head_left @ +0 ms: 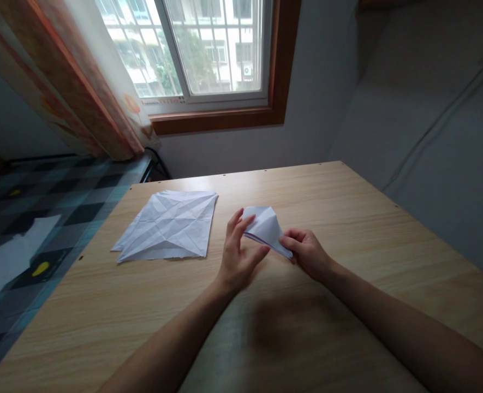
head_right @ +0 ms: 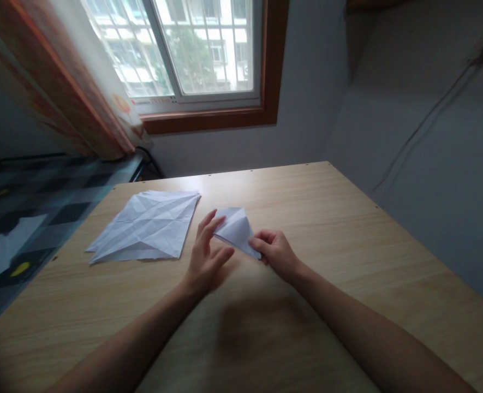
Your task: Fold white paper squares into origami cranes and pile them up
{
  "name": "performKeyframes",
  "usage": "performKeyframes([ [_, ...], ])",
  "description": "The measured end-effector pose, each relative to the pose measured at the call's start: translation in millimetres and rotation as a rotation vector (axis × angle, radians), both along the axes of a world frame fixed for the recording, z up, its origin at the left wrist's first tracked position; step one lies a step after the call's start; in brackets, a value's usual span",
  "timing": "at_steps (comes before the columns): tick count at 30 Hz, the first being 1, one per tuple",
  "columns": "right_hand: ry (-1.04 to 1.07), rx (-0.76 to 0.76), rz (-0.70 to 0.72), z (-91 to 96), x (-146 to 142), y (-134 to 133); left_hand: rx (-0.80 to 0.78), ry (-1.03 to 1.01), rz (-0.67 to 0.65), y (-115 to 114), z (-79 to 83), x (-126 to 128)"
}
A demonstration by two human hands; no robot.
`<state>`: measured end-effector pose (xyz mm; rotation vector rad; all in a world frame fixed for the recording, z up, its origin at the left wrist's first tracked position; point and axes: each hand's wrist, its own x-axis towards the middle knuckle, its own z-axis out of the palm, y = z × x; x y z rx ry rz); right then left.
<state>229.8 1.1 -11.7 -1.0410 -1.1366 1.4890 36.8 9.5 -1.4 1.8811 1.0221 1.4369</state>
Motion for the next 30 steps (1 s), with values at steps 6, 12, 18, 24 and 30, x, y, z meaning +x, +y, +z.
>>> performKeyframes([
  [6,0.137,-0.019,0.006,1.9,6,3,-0.188,-0.036,-0.002,6,-2.7,1],
  [12,0.214,-0.046,0.057,5.5,3,1,-0.298,-0.192,-0.078,3,5.5,5],
  [18,0.162,-0.039,0.106,0.3,5,1,-0.448,-0.418,-0.022,6,-2.2,7],
  [24,-0.173,0.149,-0.057,-0.9,12,7,-0.504,-0.797,0.095,23,-9.2,1],
  [30,-0.765,0.817,-0.354,5.6,5,-6,-0.412,-0.567,0.125,12,-5.5,5],
])
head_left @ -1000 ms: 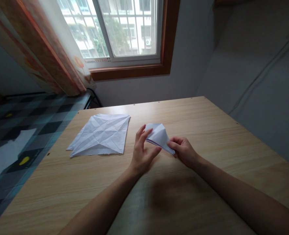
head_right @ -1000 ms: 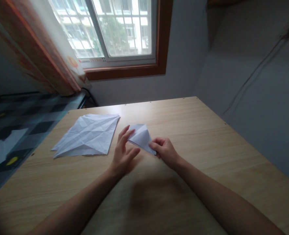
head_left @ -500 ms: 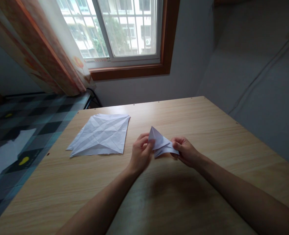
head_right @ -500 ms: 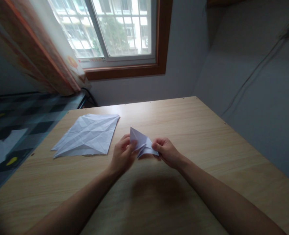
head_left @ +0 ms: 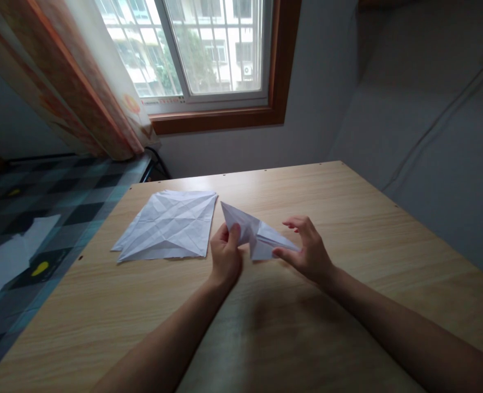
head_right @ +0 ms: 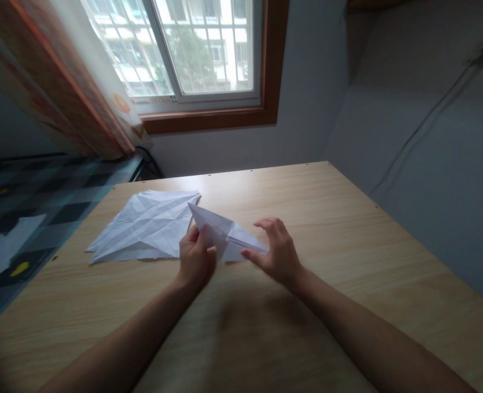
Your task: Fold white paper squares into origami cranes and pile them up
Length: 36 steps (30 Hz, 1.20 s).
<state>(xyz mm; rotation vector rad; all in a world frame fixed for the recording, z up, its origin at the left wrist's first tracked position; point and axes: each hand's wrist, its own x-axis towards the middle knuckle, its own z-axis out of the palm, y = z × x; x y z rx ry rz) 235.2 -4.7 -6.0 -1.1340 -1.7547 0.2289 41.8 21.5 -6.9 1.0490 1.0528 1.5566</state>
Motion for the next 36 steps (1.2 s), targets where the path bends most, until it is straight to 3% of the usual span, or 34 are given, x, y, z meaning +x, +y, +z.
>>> performKeyframes([
  [4,-0.215,0.180,-0.048,1.6,-4,-8,0.081,0.193,-0.085,-11,0.7,3],
  [9,-0.318,0.161,-0.152,0.7,-3,-5,0.137,0.255,-0.113,-14,6.7,4],
  [13,-0.385,0.190,-0.128,0.8,-1,-4,0.136,0.249,-0.135,-13,8.8,5],
  [17,-0.314,0.130,-0.091,3.2,2,-4,0.103,0.261,-0.233,-16,6.5,6],
  [20,-0.162,-0.005,-0.022,4.8,5,-2,0.068,0.255,-0.282,-18,5.8,6],
  [27,0.368,-0.610,0.201,1.4,9,10,0.068,0.216,-0.240,-7,0.7,4],
  [29,0.458,-0.748,0.221,-0.1,11,13,0.193,0.356,-0.103,-4,-1.4,1],
  [32,0.548,-0.882,0.192,-0.6,15,18,0.503,0.737,0.091,-5,-1.4,-3],
  [34,0.582,-0.927,0.173,1.1,18,21,0.702,0.977,0.115,-7,0.6,-5],
  [36,0.599,-0.977,0.167,4.1,22,22,0.833,1.167,0.058,-10,3.2,-6],
])
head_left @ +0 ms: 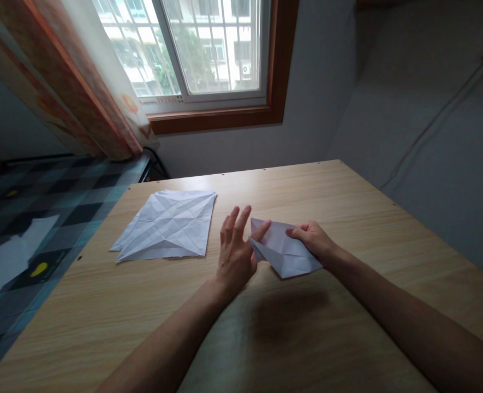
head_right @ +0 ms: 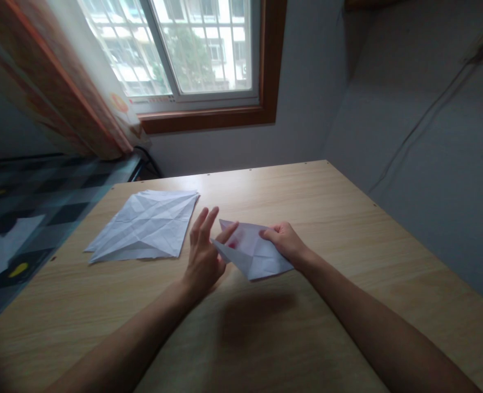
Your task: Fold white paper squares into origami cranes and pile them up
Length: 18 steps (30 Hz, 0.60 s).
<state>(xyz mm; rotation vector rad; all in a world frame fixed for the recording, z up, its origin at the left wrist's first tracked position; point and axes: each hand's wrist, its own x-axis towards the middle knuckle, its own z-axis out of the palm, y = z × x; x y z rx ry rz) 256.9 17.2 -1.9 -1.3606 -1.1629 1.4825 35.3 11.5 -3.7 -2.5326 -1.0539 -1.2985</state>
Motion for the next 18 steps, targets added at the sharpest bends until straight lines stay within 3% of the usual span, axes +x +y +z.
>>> performKeyframes([
  [4,0.051,-0.087,0.020,6.7,6,0,-0.017,0.312,-0.113,-8,6.0,0],
  [9,0.097,-0.132,0.055,8.2,9,-1,-0.125,0.416,-0.188,-19,10.9,4],
  [13,0.104,-0.128,0.071,5.8,11,1,-0.099,0.329,-0.125,-19,8.8,6],
  [18,0.052,-0.134,0.091,6.6,17,4,-0.063,0.018,-0.074,-14,12.2,5],
])
